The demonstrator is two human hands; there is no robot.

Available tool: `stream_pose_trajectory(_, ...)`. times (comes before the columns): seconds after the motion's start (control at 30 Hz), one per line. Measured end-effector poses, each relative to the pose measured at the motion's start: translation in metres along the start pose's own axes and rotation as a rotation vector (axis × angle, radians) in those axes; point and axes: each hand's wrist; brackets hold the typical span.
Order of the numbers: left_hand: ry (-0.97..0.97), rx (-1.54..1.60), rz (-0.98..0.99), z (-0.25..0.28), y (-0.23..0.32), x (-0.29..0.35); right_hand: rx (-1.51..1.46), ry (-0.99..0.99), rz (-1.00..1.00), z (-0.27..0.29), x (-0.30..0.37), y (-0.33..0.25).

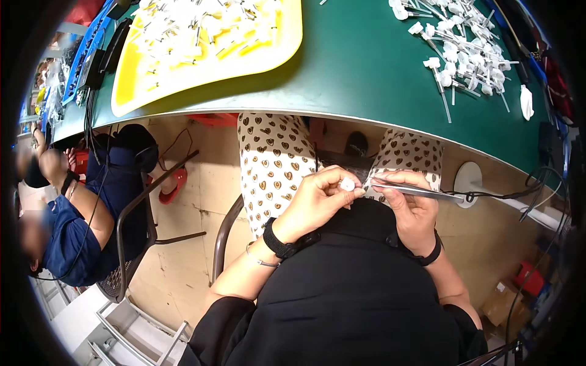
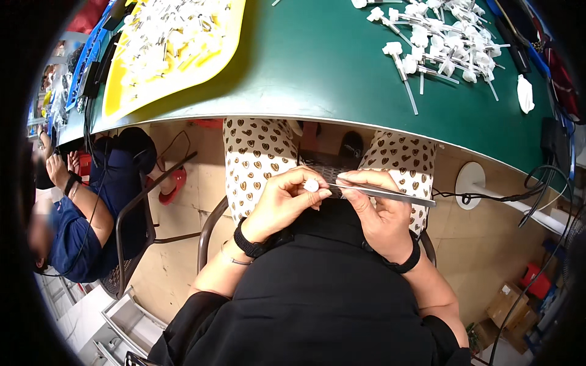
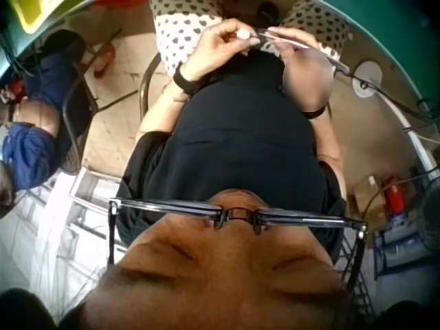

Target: The person sits at a green workbench and repeatedly picks up small white plastic components and thin metal rods. They insert the rods into the plastic pieces and place the assembled units into a yellow tray.

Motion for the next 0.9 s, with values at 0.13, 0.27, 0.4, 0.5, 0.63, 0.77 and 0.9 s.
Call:
stream_pose_trajectory(0.13, 0.036, -0.105, -0.063, 0.003, -0.003, -0.001, 0.087, -0.043, 0.096, -0.003, -0.003, 0.003)
stream_pose_trajectory(0.27, 0.063, -0.177, -0.295, 0.002, -0.012, -0.004, 0.189, -0.111, 0.216, -0.005, -0.008, 0.006)
stream_pose_trajectory(0.4, 0.047, -0.246, -0.330, 0.000, -0.010, -0.004, 0.242, -0.139, 0.264, -0.006, -0.009, 0.007)
stream_pose_trajectory(0.5, 0.033, -0.263, -0.072, -0.001, 0.002, -0.001, 0.241, -0.124, 0.240, -0.006, -0.008, 0.005)
stream_pose_trajectory(0.63, 0.047, -0.164, -0.012, 0.000, -0.003, 0.001, 0.272, -0.115, 0.214, -0.005, -0.006, 0.000)
stream_pose_trajectory(0.77, 0.095, -0.231, -0.118, -0.004, -0.004, 0.002, 0.220, -0.090, 0.193, -0.006, -0.003, 0.003)
stream_pose_trajectory(0.9, 0.114, -0.279, -0.251, -0.006, -0.004, 0.003, 0.209, -0.090, 0.172, -0.006, -0.001, 0.004)
Point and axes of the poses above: each hand's wrist, its own x-axis away from the middle knuckle, its own z-axis out of the back of the hand, y = z × x, and after that the axes turned 10 degrees about y, right-handed
